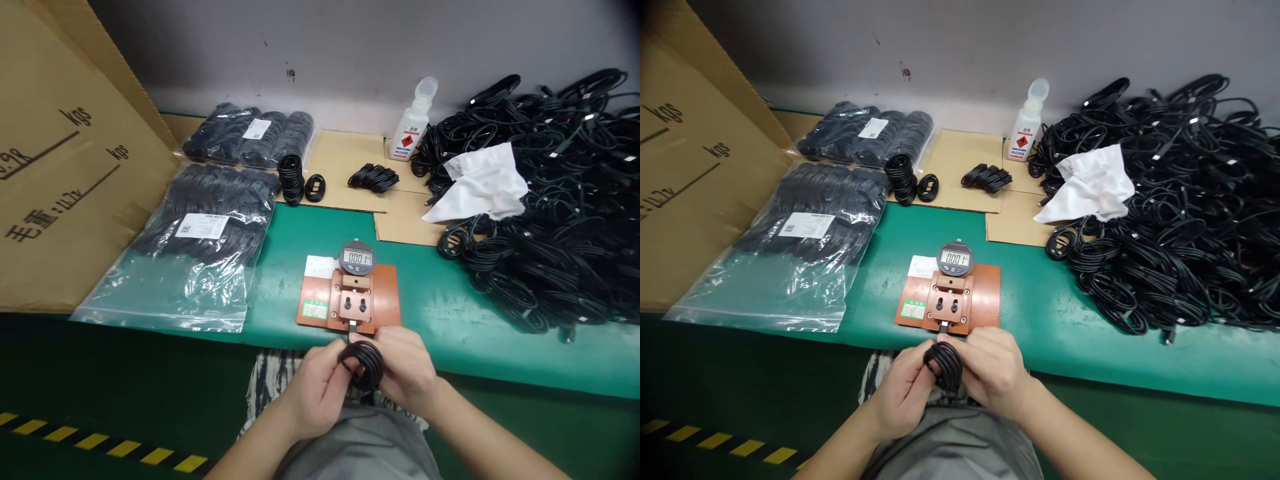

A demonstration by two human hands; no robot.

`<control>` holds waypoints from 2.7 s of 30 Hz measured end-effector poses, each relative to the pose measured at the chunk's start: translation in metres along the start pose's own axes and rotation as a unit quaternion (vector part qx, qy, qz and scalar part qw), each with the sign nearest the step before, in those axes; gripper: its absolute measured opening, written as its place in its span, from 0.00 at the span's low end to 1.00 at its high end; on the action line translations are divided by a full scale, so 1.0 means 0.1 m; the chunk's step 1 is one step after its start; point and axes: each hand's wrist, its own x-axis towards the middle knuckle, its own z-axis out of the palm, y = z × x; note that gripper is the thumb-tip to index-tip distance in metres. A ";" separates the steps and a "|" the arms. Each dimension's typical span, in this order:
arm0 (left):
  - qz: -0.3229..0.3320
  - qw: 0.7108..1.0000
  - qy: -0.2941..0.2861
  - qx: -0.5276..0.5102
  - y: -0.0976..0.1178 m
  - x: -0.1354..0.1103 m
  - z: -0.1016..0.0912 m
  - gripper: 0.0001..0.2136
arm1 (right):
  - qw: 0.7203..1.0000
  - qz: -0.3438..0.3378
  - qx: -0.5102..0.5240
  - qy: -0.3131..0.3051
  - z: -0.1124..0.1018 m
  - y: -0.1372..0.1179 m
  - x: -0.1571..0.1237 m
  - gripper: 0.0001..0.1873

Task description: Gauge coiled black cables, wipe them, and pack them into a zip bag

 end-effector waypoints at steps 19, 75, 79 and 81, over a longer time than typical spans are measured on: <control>-0.046 0.997 0.012 -0.068 0.07 0.07 0.00 0.14 | 0.997 0.055 0.050 0.016 0.02 -0.07 0.10 0.11; -0.075 0.995 0.008 -0.069 0.11 0.08 -0.04 0.17 | 0.995 0.077 0.064 0.021 0.00 -0.07 0.14 0.12; -0.078 0.994 0.008 -0.071 0.11 0.09 -0.04 0.17 | 0.994 0.081 0.065 0.023 0.00 -0.08 0.15 0.12; -0.079 0.994 0.010 -0.074 0.11 0.09 -0.03 0.17 | 0.994 0.081 0.068 0.025 0.01 -0.08 0.15 0.12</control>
